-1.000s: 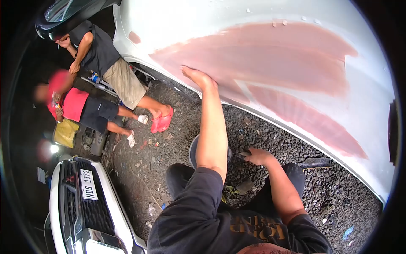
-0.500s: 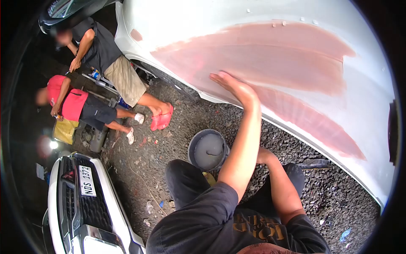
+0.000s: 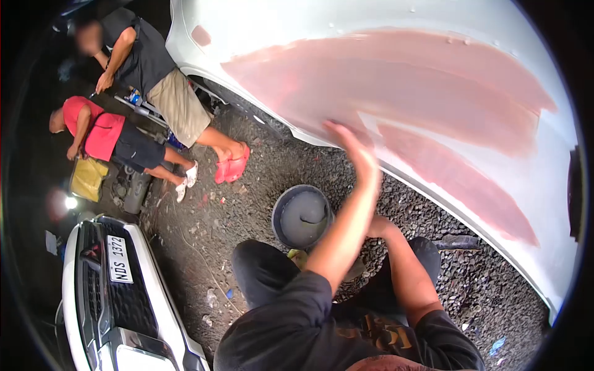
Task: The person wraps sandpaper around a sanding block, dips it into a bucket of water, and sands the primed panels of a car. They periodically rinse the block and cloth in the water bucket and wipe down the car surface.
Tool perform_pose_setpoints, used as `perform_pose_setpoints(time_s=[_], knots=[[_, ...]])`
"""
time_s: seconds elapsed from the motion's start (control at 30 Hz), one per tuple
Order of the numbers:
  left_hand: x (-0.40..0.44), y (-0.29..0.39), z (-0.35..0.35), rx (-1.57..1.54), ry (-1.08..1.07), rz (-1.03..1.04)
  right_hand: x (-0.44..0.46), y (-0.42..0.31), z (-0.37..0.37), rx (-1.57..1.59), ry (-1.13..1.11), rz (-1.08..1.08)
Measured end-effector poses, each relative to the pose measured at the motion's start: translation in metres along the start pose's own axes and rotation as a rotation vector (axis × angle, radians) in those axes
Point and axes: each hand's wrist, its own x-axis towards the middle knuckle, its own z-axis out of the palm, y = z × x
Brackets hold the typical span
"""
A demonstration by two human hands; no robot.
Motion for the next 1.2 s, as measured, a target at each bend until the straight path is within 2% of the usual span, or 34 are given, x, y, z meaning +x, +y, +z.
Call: perform_pose_setpoints(time_s=[0.07, 0.1, 0.13, 0.2, 0.27, 0.33, 0.4, 0.43, 0.53, 0.6, 0.63, 0.73, 0.77, 0.83, 0.87, 0.97, 1.0, 1.07, 1.13, 1.17, 1.2], knots=[[0.146, -0.035, -0.077, -0.369, -0.167, -0.093, -0.037, -0.054, -0.029, -0.024, 0.003, 0.256], [0.167, -0.007, -0.076, -0.444, -0.236, -0.078, -0.036, -0.052, -0.027, -0.006, -0.013, 0.248], [0.216, -0.039, -0.084, -0.363, -0.059, -0.052, -0.037, -0.052, -0.027, 0.0, -0.011, 0.255], [0.221, -0.037, -0.08, -0.255, 0.177, -0.027, -0.038, -0.053, -0.026, 0.016, -0.011, 0.269], [0.176, -0.022, -0.046, -0.209, 0.293, -0.017, -0.034, -0.046, -0.024, 0.024, 0.015, 0.258], [0.139, -0.037, -0.028, -0.215, 0.25, -0.036, -0.03, -0.043, -0.023, 0.031, 0.016, 0.259], [0.076, -0.02, 0.005, -0.09, 0.27, -0.004, -0.027, -0.048, -0.028, 0.011, 0.005, 0.113], [0.049, -0.011, 0.019, -0.012, 0.277, 0.014, -0.022, -0.031, -0.018, 0.206, 0.075, 0.025], [-0.011, 0.008, 0.047, 0.058, 0.246, -0.018, 0.002, -0.004, 0.009, 0.368, 0.19, -0.006], [-0.042, 0.008, 0.057, 0.093, 0.192, -0.001, 0.017, -0.053, -0.01, 0.03, 0.082, 0.247], [-0.058, 0.01, 0.058, 0.126, 0.137, 0.008, 0.018, -0.066, -0.018, 0.077, 0.018, 0.23], [-0.104, -0.003, 0.044, 0.212, -0.093, 0.161, 0.032, -0.067, -0.008, 0.118, 0.101, 0.105], [-0.113, -0.002, 0.027, 0.26, -0.234, 0.137, 0.037, -0.06, 0.003, 0.11, 0.241, -0.002], [-0.127, 0.011, -0.02, 0.338, -0.516, 0.064, 0.048, -0.056, 0.009, 0.25, 0.188, 0.018], [-0.123, 0.01, -0.046, 0.435, -0.51, 0.026, 0.051, -0.057, 0.008, 0.336, 0.157, 0.017], [-0.08, 0.007, -0.136, 0.71, -0.279, 0.084, 0.044, -0.061, -0.009, 0.773, 0.027, -0.025], [-0.06, -0.01, -0.177, 0.746, -0.281, -0.039, 0.04, -0.067, -0.009, 0.926, 0.009, -0.016], [-0.042, -0.021, -0.238, 0.665, -0.098, -0.204, 0.037, -0.087, -0.013, 1.164, 0.014, 0.078], [-0.03, -0.035, -0.282, 0.749, -0.046, -0.389, 0.042, -0.103, -0.01, 1.214, 0.047, -0.039], [-0.031, -0.018, -0.28, 0.471, -0.028, -0.553, 0.044, -0.115, -0.009, 1.188, 0.098, -0.062], [-0.025, -0.007, -0.283, 0.355, -0.128, -0.636, 0.045, -0.125, -0.006, 1.169, 0.15, -0.077]])
